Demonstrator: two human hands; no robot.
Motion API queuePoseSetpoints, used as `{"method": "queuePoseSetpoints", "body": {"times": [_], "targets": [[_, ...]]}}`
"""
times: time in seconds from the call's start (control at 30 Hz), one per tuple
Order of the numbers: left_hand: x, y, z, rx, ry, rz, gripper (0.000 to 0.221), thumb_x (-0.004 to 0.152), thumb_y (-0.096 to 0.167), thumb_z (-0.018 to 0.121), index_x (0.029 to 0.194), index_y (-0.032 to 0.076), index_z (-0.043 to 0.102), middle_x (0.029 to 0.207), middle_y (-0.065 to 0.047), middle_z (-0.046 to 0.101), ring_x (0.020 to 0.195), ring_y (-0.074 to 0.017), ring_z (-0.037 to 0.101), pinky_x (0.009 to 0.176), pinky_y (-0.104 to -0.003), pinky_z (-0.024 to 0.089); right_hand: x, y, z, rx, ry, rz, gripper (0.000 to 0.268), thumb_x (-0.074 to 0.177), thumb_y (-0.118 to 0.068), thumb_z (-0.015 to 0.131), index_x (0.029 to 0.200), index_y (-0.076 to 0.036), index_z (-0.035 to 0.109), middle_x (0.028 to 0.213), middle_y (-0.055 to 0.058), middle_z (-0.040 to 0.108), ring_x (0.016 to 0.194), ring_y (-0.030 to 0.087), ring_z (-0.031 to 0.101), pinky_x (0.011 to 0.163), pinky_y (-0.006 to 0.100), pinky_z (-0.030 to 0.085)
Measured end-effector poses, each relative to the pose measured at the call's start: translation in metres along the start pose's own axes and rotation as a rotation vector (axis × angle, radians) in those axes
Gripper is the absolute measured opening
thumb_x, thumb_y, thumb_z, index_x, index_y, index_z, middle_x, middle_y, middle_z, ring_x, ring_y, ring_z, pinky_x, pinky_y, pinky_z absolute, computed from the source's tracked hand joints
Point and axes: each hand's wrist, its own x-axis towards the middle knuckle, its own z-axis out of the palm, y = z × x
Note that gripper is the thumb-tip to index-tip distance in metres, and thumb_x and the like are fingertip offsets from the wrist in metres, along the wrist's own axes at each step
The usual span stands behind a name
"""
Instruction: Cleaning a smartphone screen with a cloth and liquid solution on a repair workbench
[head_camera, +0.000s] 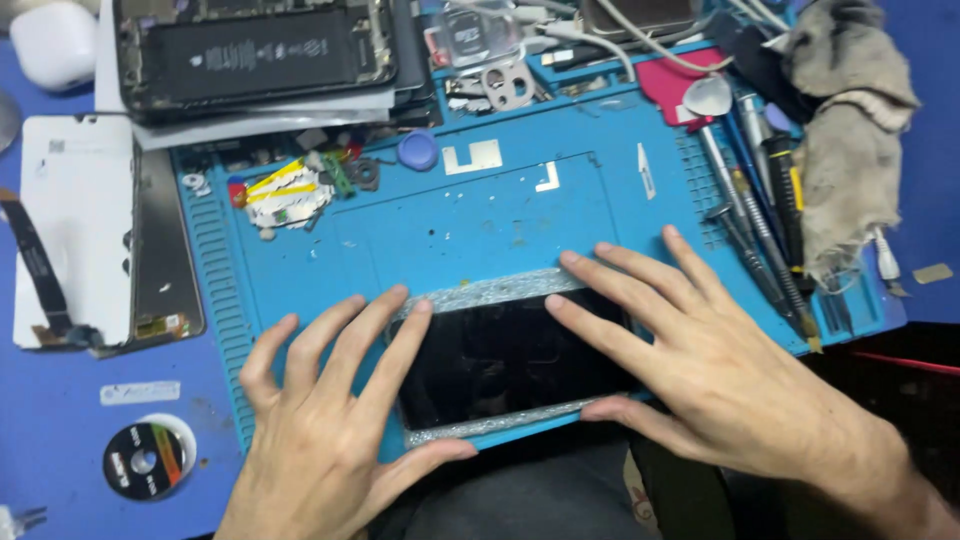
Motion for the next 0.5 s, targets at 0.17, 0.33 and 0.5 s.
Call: {"method": "queuePoseSetpoints", "body": {"times": [0.17,0.33,0.5], "targets": [[-0.001,0.007,0.009,-0.052,0.015,-0.003,0.109,0.081,0.089,0.051,0.158,0.013,0.044,0.162,-0.008,0.046,0.147,-0.0309,0.043,0.121,-0.056,0.027,-0.01,-0.008,-0.013,0.183,0.251,0.008,0.052,0.089,-0.042,0.075,0.126,-0.01,0.058,0.127,0.01,0.056,0.117,0.033,0.054,0.108,0.057,0.043],[0.024,0.03,0.01,-0.061,0.071,0.088,0.108,0.084,0.086,0.059,0.155,0.006,0.045,0.16,-0.017,0.047,0.149,-0.0401,0.042,0.122,-0.072,0.024,-0.039,0.003,-0.007,0.468,0.55,0.443,0.031,0.107,-0.02,0.043,0.106,-0.006,0.069,0.059,0.002,0.056,0.048,0.014,0.054,0.057,0.029,0.048],[0.038,0.045,0.016,-0.021,0.123,0.138,0.071,0.092,0.065,0.067,0.144,0.017,0.059,0.147,-0.014,0.059,0.132,-0.0342,0.056,0.115,-0.065,0.038,-0.033,0.053,-0.045,-0.066,0.557,0.411,0.014,0.119,0.022,0.07,0.133,0.02,0.066,0.127,0.033,0.074,0.107,0.037,0.072,0.099,0.044,0.061]]}}
